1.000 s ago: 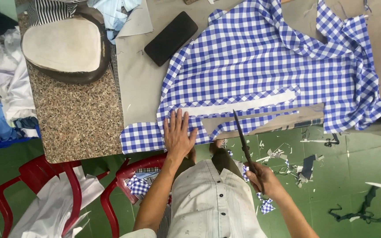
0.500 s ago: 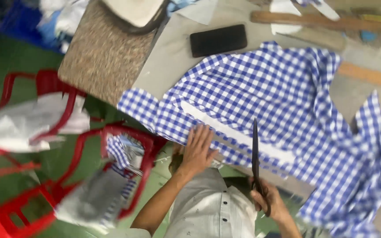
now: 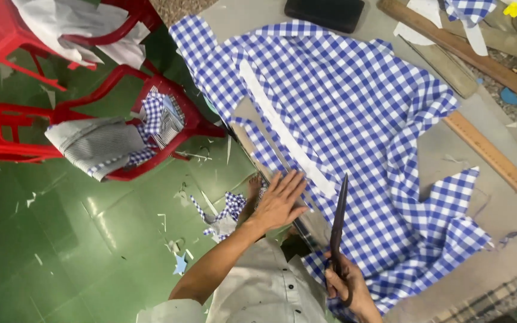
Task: The person cuts a blue and white checkered fabric using shears, following a paper pattern on a work table. After cutting, the person irons a long strip of the same fabric using a steam iron.
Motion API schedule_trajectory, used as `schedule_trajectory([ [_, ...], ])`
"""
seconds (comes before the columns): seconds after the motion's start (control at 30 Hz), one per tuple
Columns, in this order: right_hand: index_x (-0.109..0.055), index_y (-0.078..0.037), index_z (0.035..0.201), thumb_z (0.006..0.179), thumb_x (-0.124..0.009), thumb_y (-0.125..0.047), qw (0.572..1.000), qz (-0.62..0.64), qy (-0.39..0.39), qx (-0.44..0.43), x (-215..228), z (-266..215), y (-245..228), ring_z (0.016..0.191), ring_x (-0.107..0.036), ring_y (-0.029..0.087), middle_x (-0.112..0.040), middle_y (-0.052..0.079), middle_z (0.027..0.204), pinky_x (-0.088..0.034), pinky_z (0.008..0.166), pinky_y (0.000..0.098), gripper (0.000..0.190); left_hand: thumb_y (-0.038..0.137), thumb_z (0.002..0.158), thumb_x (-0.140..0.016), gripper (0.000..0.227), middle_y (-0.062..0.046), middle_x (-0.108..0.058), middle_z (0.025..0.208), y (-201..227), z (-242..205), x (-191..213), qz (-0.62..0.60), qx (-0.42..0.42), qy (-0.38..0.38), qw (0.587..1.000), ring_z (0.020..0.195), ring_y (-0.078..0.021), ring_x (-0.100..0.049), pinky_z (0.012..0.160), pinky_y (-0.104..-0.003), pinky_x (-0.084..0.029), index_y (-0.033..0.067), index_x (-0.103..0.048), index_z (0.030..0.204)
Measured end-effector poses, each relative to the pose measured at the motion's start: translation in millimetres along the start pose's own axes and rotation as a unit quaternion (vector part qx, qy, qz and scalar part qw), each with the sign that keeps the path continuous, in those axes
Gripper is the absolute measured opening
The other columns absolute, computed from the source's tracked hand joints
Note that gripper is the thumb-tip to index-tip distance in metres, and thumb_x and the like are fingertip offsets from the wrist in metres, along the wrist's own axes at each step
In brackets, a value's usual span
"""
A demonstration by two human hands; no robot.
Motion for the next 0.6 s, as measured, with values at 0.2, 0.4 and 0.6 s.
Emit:
schedule_trajectory([
  [0.2,-0.054,0.003,0.132,0.093,-0.066,-0.018,0.998,-0.021,-0.035,0.055,7,-25,0,0.036,-0.054,0.017,-0.055,0.007,0.047,-0.051,0.040,0.0315,0.045,0.062,0.105,-0.031,0.076,-0.014,-0.023,0.169,6,2,-18,0.054,0.014,-0.011,0.998,0.159,-0.0288,-0.017,0.129,-0.053,-0.005,0.0104,-0.033,0.161],
  [0.4,-0.054,0.004,0.131,0.092,-0.067,-0.018,0.999,-0.030,-0.016,0.038,14,-30,3,0.037,-0.056,0.018,-0.057,0.007,0.047,-0.052,0.041,0.0324,0.046,0.060,0.106,-0.027,0.075,-0.012,-0.021,0.170,6,3,-17,0.060,0.021,-0.027,0.998,0.159,-0.0283,-0.015,0.130,-0.052,-0.004,0.0110,-0.033,0.161],
  [0.6,-0.055,0.004,0.131,0.092,-0.067,-0.016,1.000,0.001,-0.003,0.008,9,-19,11,0.038,-0.053,0.019,-0.055,0.009,0.051,-0.049,0.040,0.0323,0.045,0.064,0.104,-0.013,0.077,-0.010,-0.016,0.171,1,5,-31,0.066,0.035,-0.090,0.993,0.160,-0.0266,-0.011,0.129,-0.051,0.002,0.0146,-0.025,0.162],
])
Point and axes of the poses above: each hand's wrist, its own z-axis towards the middle knuckle, its own x-axis out of the back of the hand, y = z × x, the point moved 7 cm from there along z, towards the middle knuckle
